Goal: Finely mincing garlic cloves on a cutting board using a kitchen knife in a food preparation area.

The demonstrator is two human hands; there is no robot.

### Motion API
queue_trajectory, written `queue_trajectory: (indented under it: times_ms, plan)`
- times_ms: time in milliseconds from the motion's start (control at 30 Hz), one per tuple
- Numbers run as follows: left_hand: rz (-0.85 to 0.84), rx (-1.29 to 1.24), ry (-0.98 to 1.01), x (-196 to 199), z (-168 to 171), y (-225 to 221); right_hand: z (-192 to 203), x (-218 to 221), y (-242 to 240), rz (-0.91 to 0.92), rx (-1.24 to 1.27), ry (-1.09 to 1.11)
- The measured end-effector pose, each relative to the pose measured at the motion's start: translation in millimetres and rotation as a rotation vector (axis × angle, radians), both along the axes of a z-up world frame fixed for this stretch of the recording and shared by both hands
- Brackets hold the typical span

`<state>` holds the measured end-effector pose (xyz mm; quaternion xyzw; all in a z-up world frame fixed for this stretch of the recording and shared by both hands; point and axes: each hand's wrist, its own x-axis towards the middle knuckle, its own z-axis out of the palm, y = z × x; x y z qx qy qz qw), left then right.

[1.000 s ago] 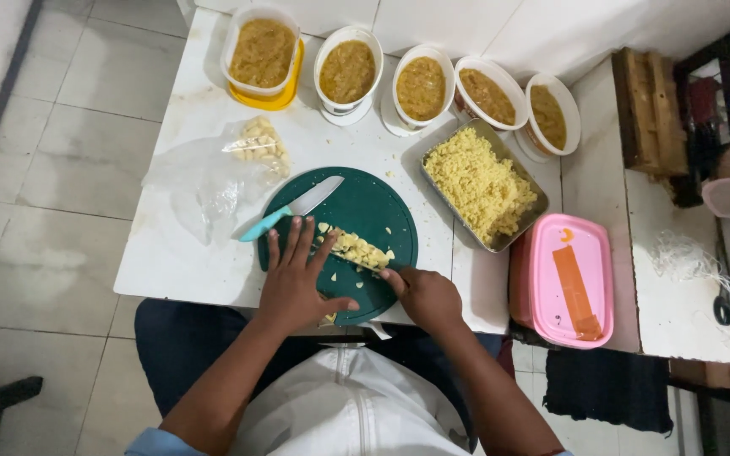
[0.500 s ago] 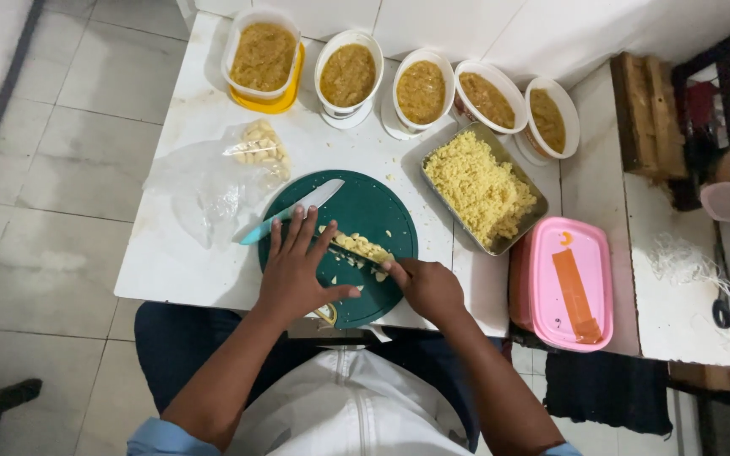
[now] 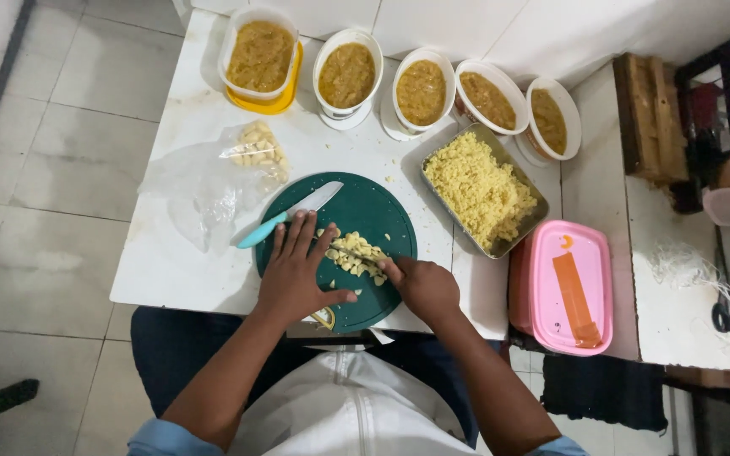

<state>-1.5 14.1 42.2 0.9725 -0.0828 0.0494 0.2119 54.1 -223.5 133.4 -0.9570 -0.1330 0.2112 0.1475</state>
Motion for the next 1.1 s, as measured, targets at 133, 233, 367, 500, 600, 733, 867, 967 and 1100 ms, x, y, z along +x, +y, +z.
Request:
queue_trajectory:
  times_ms: [133, 233, 367, 500, 600, 733, 867, 967, 1100]
  plan:
    - [-0.001, -0.005, -0.003, 5.3, 1.1, -0.9, 0.4, 5.4, 0.5, -0.001, 0.013, -0.021]
    - [-0.009, -0.033, 0.019, 6.6, 6.0, -0.7, 1.7, 5.6, -1.3, 0.020, 0.012, -0.033]
    - [0.000, -0.036, -0.054, 11.2, 20.4, 2.1, 10.3, 8.4, -3.4, -0.013, 0.070, -0.010]
    - [-0.007, 0.003, -0.176, 21.2, 24.2, 1.9, 5.1, 14.5, -6.3, -0.094, 0.074, -0.044]
    - [-0.018, 0.001, -0.160, 27.4, 5.6, 3.8, 6.0, 11.3, 0.9, -0.079, 0.059, -0.026]
    - [-0.018, 0.027, -0.137, 20.5, -0.1, 6.1, 0.3, 4.8, 1.5, -0.080, 0.046, 0.030]
    - [-0.008, -0.033, -0.125, 19.5, 0.6, 4.6, 1.5, 2.4, 6.0, -0.061, 0.018, -0.031]
    - [0.002, -0.046, -0.096, 15.0, 0.6, 2.0, -0.6, -1.4, 3.4, -0.030, -0.005, -0.042]
    - [-0.003, -0.059, -0.043, 11.9, 1.6, 5.5, -4.2, -0.2, 1.9, 0.041, -0.033, -0.067]
